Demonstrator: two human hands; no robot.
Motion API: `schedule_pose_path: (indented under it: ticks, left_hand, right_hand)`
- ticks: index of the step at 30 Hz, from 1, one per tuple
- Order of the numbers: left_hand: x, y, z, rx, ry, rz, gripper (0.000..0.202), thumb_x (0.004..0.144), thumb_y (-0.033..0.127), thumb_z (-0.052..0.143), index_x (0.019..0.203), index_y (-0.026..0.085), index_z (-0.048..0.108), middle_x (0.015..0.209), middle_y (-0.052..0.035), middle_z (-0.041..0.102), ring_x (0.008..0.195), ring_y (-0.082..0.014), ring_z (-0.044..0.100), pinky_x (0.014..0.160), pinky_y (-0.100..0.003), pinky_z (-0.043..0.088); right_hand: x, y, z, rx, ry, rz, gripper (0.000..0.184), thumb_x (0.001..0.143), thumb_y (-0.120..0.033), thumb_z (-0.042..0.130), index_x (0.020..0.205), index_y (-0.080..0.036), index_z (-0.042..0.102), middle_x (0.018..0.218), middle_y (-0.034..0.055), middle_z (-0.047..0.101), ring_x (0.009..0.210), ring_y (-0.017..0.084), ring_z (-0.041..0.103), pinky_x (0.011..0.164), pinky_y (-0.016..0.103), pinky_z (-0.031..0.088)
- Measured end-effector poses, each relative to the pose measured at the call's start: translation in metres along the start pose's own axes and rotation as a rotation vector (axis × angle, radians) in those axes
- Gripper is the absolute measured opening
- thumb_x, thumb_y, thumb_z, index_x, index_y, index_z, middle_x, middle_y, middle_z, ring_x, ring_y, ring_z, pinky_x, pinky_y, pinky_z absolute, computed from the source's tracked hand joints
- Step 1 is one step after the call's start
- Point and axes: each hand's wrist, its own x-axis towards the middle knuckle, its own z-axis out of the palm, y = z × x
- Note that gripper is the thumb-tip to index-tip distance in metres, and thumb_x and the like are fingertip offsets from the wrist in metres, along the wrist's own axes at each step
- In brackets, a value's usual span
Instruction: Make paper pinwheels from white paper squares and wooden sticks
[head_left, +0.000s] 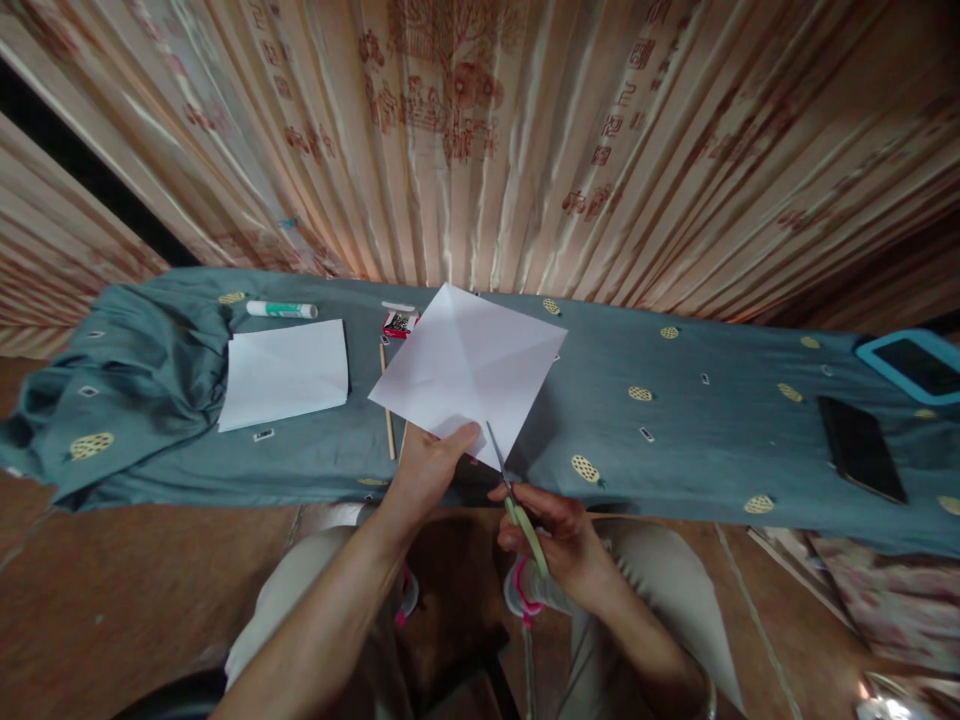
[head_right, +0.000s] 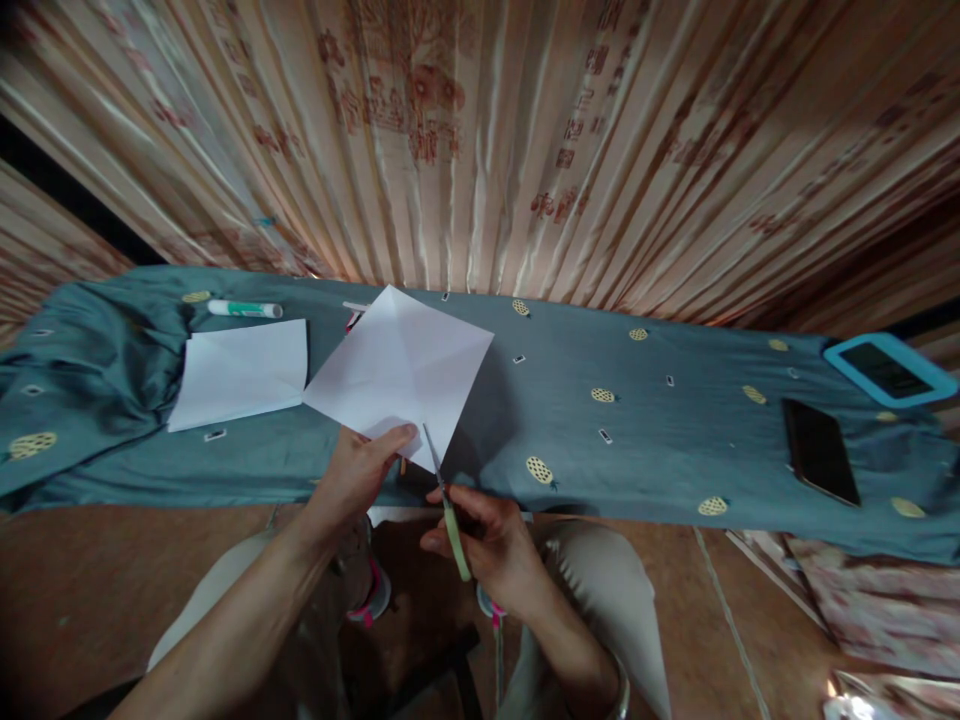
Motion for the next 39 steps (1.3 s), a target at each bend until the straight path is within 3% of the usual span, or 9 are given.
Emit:
schedule_pose_path:
  ticks: [8, 39]
  left_hand:
    - [-0.0026, 0.0018, 0.002, 0.033, 0.015, 0.013, 0.02, 0.056, 0.027, 0.07, 0.07, 0.018, 0.058, 0.063, 0.0029, 0.06, 0.057, -0.0131, 0.054, 0.055, -0.025, 0.044]
    - [-0.006, 0.0016, 0.0049, 0.026, 0.018, -0.012, 0.025, 0.053, 0.027, 0.068, 0.074, 0.018, 0.058, 0.064, 0.0047, 0.062, 0.057, -0.0125, 0.056, 0.055, -0.023, 0.045]
  right_hand:
    - [-0.001, 0.0069, -0.0021, -0.015, -0.015, -0.044, 0.036, 0.071, -0.04, 0.076, 0.101, -0.02, 0.07, 0.065, -0.0038, 0.06, 0.058, 0.01, 0.051, 0.057, 0.022, 0.044]
    - [0.001, 0.0002, 0.0014, 0.054, 0.025, -0.011, 0.032, 0.066, -0.035, 0.078, 0.091, -0.019, 0.069, 0.062, -0.0045, 0.058, 0.054, 0.009, 0.047, 0.053, 0.021, 0.042]
